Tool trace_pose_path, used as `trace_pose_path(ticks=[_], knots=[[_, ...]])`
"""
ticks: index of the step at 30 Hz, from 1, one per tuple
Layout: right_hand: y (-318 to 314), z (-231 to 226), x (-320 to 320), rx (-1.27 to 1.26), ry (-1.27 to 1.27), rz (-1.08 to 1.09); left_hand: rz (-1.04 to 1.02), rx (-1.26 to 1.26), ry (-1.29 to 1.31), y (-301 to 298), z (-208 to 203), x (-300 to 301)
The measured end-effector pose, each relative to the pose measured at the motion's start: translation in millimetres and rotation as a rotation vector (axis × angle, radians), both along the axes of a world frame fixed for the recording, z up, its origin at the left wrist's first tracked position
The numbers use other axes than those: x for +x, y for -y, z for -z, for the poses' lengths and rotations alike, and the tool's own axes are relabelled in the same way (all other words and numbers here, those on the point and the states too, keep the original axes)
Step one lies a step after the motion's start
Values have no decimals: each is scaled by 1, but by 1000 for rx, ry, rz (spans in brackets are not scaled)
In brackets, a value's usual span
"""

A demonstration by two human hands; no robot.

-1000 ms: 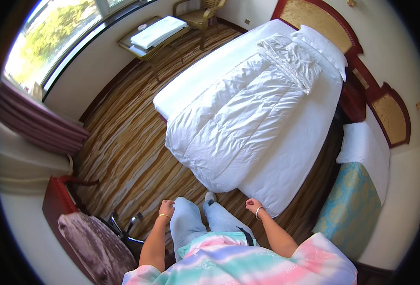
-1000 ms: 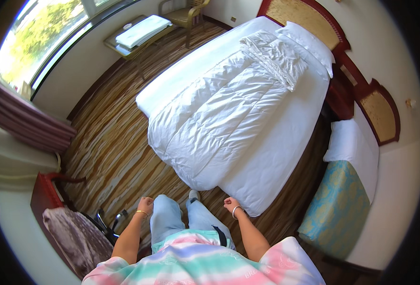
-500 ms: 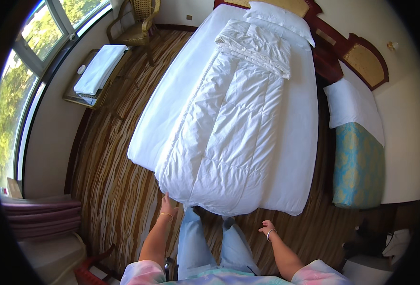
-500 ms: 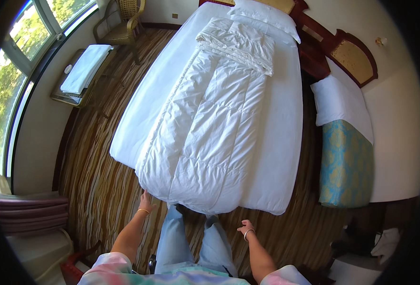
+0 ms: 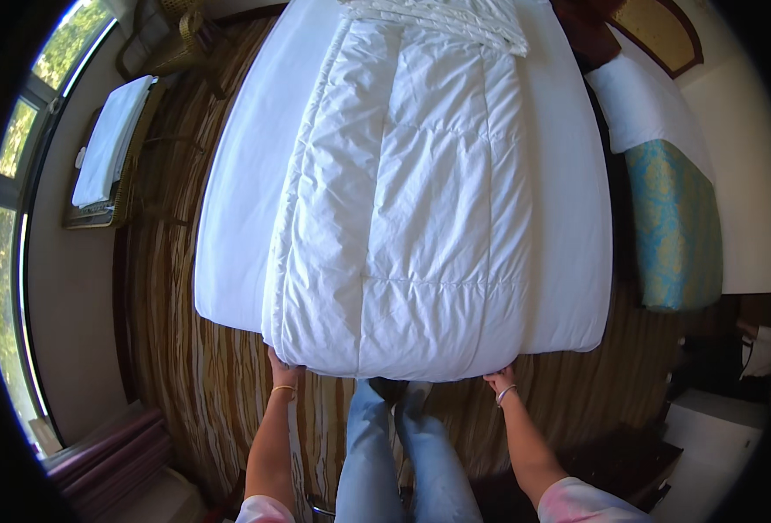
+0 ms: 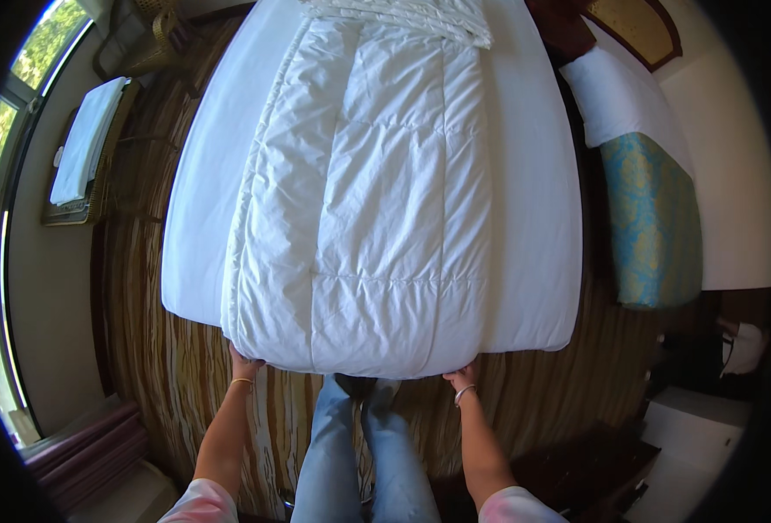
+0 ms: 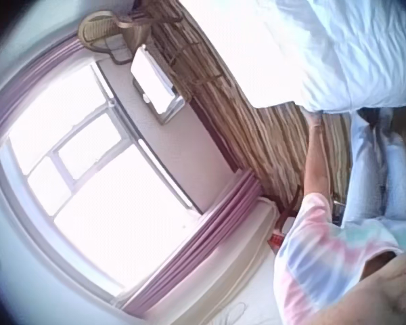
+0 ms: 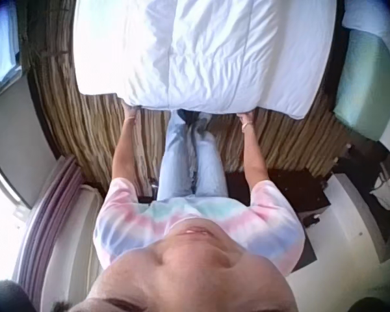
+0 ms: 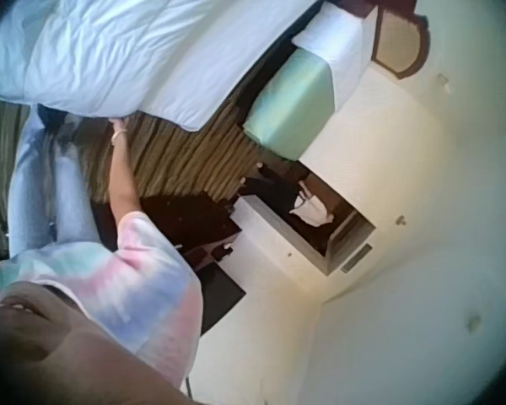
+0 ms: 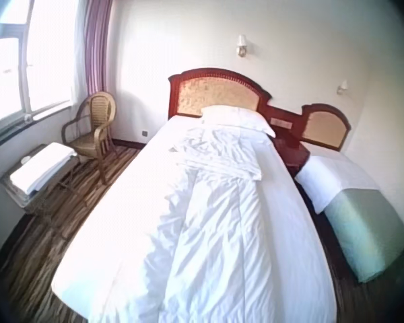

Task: The person folds a white fitted sheet on a bed, smoothing and aligning it into a compact rectangle, then places the folded sheet on a nearby table. The person then spreads a white duvet over the bed and smooths it out.

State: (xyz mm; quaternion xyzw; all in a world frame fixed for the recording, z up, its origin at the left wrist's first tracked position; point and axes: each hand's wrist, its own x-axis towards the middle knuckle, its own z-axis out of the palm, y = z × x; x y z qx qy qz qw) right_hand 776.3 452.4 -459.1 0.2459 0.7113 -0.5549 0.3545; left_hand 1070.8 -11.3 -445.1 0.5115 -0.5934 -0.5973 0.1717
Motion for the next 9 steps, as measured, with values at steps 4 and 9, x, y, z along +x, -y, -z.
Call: trace_pose_path(ticks=[4, 9], knots=[[-27, 57, 6, 44, -89, -16, 100, 261, 77, 24, 53, 15], [-19, 56, 6, -54, 120, -83, 433, 36, 271, 23, 74, 88]])
